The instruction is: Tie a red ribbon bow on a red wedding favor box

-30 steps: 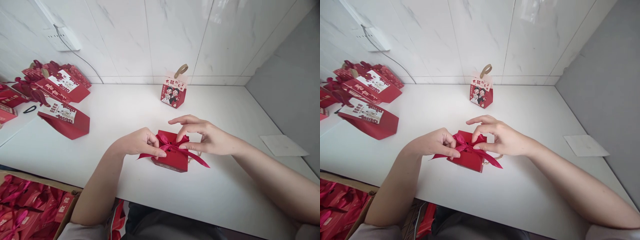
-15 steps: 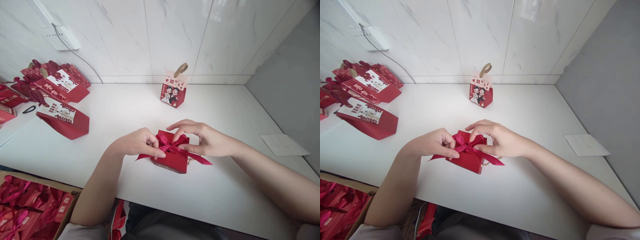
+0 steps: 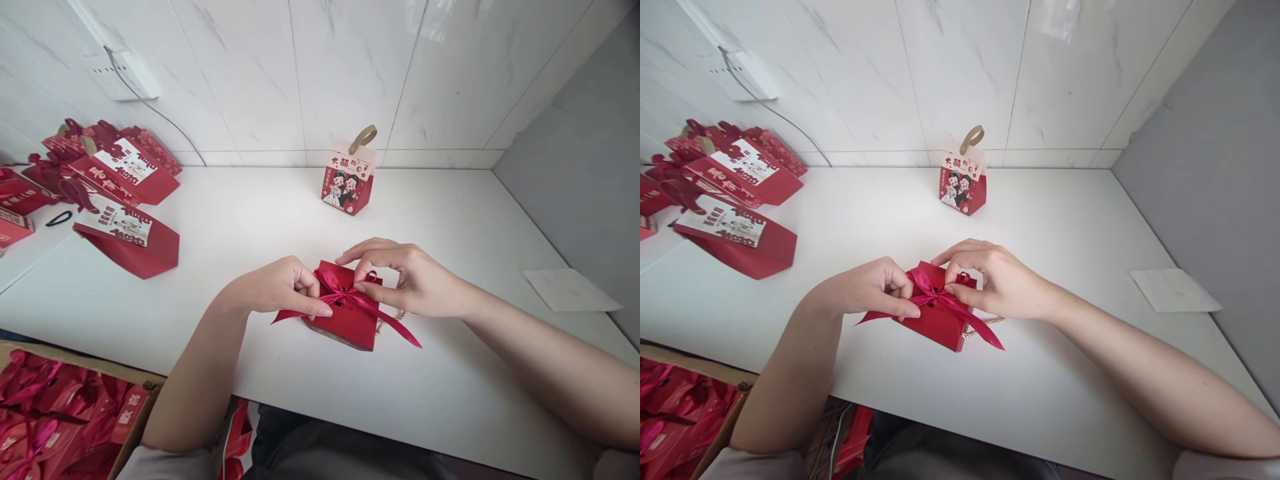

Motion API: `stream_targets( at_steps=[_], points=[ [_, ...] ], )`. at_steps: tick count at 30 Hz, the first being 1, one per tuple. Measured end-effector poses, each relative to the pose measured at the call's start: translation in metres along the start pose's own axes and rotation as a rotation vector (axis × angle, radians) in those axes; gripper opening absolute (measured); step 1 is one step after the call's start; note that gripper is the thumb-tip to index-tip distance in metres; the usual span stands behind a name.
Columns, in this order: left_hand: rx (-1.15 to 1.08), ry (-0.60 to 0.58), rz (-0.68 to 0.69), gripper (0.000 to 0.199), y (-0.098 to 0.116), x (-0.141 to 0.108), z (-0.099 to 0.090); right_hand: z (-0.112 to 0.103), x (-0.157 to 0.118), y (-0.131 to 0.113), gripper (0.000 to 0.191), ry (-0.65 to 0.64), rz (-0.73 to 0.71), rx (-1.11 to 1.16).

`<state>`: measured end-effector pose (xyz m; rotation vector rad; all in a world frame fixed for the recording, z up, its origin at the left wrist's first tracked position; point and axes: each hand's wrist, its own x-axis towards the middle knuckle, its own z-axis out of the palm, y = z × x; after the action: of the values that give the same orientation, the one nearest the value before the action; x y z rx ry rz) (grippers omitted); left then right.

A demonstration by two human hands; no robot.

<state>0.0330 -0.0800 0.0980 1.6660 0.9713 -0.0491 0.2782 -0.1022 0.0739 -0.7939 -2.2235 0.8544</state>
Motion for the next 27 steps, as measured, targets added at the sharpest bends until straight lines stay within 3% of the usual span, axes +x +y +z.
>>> stream_targets(
  at_steps=[5, 10, 19, 27],
  points=[
    [0.019, -0.005, 0.024, 0.036, 0.000, -0.001, 0.000, 0.001, 0.000, 0.000, 0.008, 0.060, 0.014, -0.007],
    [0.020, -0.015, 0.020, 0.037, -0.001, -0.001, -0.001, -0.001, -0.001, -0.003, 0.005, 0.029, 0.075, 0.032],
    [-0.031, -0.018, 0.038, 0.042, -0.001, 0.002, 0.000, -0.013, -0.001, 0.001, 0.034, -0.123, 0.414, 0.165],
    [0.043, 0.020, 0.066, 0.046, -0.004, 0.006, 0.003, -0.003, 0.001, 0.001, 0.030, -0.174, 0.375, 0.362]
  ],
)
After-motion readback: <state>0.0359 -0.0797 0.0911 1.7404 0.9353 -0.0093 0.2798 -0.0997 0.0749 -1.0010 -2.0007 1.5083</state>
